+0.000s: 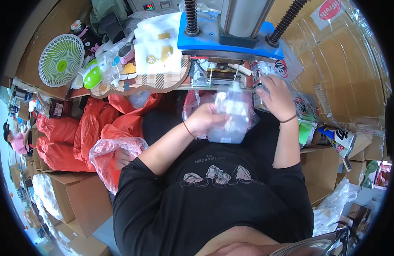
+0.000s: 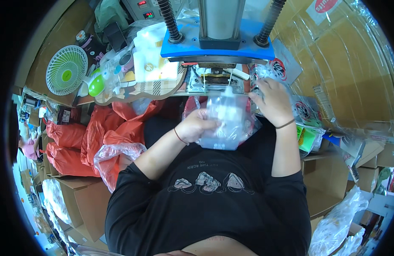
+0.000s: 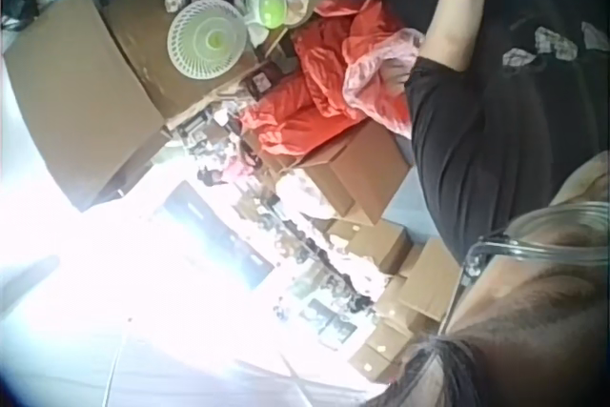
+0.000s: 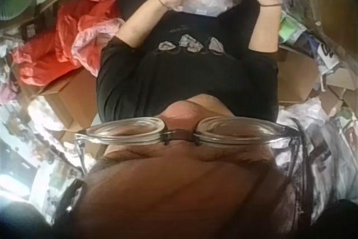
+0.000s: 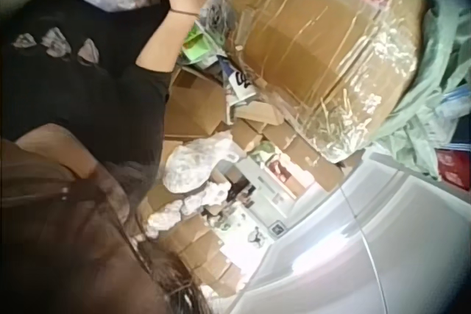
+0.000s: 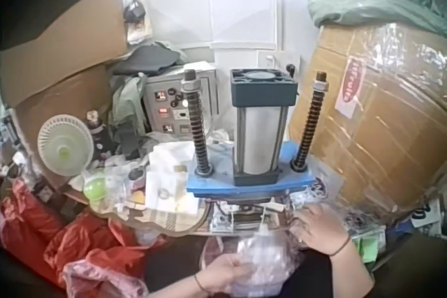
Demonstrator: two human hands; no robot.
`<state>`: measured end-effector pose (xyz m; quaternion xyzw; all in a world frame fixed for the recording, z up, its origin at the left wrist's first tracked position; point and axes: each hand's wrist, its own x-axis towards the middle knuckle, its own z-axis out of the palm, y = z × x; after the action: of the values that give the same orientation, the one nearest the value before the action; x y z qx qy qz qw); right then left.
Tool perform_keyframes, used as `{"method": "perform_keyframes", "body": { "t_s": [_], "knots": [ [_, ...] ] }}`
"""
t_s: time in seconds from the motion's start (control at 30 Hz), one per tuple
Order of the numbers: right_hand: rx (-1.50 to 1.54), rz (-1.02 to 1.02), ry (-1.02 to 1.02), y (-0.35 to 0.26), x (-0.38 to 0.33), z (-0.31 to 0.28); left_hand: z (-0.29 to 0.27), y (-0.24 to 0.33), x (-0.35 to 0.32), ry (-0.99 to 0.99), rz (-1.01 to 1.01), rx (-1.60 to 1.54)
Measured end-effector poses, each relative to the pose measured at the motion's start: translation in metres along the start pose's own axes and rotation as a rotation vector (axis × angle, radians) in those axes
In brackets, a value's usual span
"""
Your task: The recorder is using a heat sealing machine to seal plastic liquid spout pouches and organizing them into containers.
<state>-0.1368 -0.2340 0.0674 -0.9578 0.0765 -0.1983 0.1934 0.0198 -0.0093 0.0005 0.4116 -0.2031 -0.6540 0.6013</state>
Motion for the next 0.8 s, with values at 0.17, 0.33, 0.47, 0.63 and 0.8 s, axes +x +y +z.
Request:
{"method": "perform_keyframes", "body": {
  "t_s": [0.17, 0.33, 0.47, 0.63, 0.8],
  "knots": [
    [-0.255, 0.164, -0.166, 0.018, -0.033, -0.003, -0.031, 0.036, 0.028, 0.156, 0.055, -0.006],
    [-0.067, 0.281, -0.379, 0.023, -0.047, -0.009, -0.048, 0.043, 0.032, 0.624, 0.21, 0.559],
    [0.296, 0.125, -0.212, 0.038, -0.055, -0.015, -0.124, 0.096, 0.003, 1.225, 1.017, 1.823],
    [0.065, 0.145, 0.074, 0.042, -0.055, -0.007, -0.123, 0.064, -0.031, 0.778, 0.947, 2.235],
    [0.012, 0.33, 0.192, 0.009, -0.034, 0.003, -0.111, 0.044, -0.043, 0.734, 0.517, 1.558]
  ]
}}
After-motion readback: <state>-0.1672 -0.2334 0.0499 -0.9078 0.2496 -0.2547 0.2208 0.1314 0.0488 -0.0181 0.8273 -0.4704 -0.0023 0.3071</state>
